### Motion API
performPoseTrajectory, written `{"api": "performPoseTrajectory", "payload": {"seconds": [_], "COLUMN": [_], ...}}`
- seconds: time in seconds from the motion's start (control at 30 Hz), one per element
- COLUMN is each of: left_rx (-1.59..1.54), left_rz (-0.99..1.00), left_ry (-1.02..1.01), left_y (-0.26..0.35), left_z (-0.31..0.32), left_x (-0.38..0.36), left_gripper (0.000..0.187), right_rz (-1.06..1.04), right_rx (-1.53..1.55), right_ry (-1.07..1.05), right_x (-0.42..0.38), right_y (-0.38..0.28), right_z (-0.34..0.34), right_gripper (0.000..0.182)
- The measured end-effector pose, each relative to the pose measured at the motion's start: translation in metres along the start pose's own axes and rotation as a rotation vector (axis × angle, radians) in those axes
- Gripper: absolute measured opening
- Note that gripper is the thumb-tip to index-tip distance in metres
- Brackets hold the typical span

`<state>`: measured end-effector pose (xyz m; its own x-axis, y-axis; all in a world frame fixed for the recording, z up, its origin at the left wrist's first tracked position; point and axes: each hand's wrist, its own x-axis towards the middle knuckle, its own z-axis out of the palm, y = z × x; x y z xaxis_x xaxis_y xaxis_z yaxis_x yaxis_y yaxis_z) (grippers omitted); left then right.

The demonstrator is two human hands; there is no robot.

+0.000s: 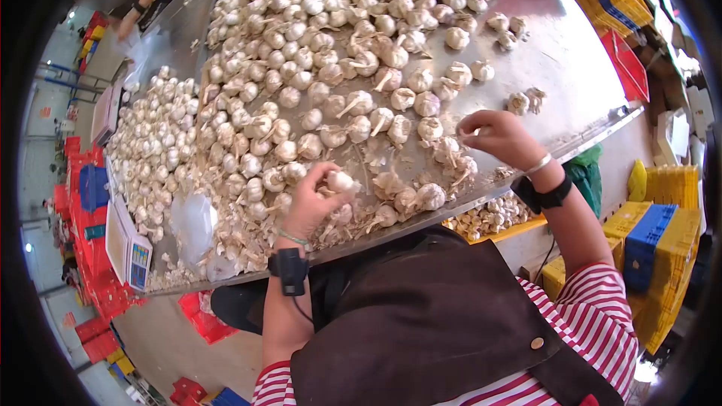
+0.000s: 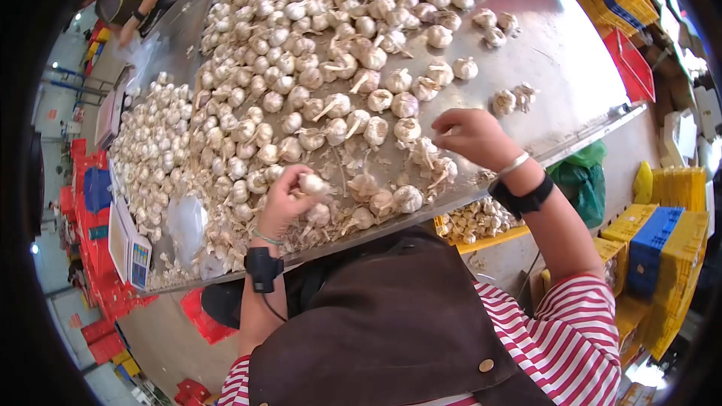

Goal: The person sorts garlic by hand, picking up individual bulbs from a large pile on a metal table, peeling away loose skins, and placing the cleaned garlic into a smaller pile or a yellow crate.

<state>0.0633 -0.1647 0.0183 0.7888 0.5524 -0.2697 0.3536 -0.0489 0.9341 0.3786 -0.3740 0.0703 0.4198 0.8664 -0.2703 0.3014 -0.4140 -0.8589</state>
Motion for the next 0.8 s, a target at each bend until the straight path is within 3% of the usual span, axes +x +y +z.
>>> {"api": "performPoseTrajectory", "payload": {"seconds": [0.03, 0.07, 0.1, 0.13, 0.17, 0.2, 0.3, 0.37, 0.47, 0.5, 0.53, 0.6, 0.7, 0.77, 0.8], "left_rx": [-0.332, -0.565, -0.790, -0.770, -0.948, -1.127, -1.201, -1.368, -1.393, -1.409, -1.393, -1.416, -1.442, -1.451, -1.504], "left_rz": [-0.101, -0.014, 0.084, 0.091, 0.103, 0.121, 0.135, 0.160, 0.038, 0.020, -0.021, -0.052, -0.056, -0.071, -0.063], "left_ry": [0.012, -0.020, -0.045, 0.005, -0.060, -0.136, -0.080, -0.161, -0.179, -0.190, -0.203, -0.295, -0.333, -0.358, -0.376], "left_y": [0.014, 0.003, -0.006, -0.002, 0.005, 0.009, 0.007, -0.014, -0.033, -0.030, -0.025, -0.041, -0.020, -0.012, -0.012], "left_z": [-0.007, -0.012, -0.016, -0.019, -0.017, -0.013, 0.005, 0.021, 0.038, 0.042, 0.043, 0.053, 0.048, 0.043, 0.043], "left_x": [-0.014, -0.024, -0.036, -0.050, -0.062, -0.073, -0.108, -0.118, -0.124, -0.122, -0.119, -0.112, -0.099, -0.092, -0.089], "left_gripper": [0.044, 0.048, 0.051, 0.051, 0.054, 0.057, 0.068, 0.069, 0.064, 0.064, 0.062, 0.066, 0.072, 0.075, 0.077], "right_rz": [-0.246, -0.231, -0.273, -0.258, -0.243, -0.161, -0.175, -0.191, -0.237, -0.201, -0.226, -0.086, -0.286, -0.338, -0.259], "right_rx": [-0.420, -0.608, -0.589, -0.747, -0.910, -0.927, -1.058, -1.049, -0.977, -0.919, -0.811, -0.628, -0.149, -0.127, 0.117], "right_ry": [0.028, 0.022, -0.002, -0.068, -0.126, -0.128, -0.198, -0.210, -0.186, -0.263, -0.186, -0.226, -0.390, -0.591, -0.642], "right_x": [0.013, 0.026, 0.036, 0.045, 0.054, 0.062, 0.072, 0.079, 0.094, 0.096, 0.094, 0.084, 0.054, 0.023, 0.034], "right_y": [0.003, 0.002, 0.000, 0.001, 0.000, -0.006, -0.005, 0.002, 0.020, 0.011, 0.016, -0.017, -0.066, -0.131, -0.107], "right_z": [0.014, 0.029, 0.042, 0.051, 0.060, 0.071, 0.080, 0.077, 0.065, 0.058, 0.055, 0.054, 0.072, 0.092, 0.098], "right_gripper": [0.026, 0.028, 0.028, 0.026, 0.025, 0.023, 0.024, 0.025, 0.027, 0.034, 0.043, 0.056, 0.056, 0.052, 0.053]}}
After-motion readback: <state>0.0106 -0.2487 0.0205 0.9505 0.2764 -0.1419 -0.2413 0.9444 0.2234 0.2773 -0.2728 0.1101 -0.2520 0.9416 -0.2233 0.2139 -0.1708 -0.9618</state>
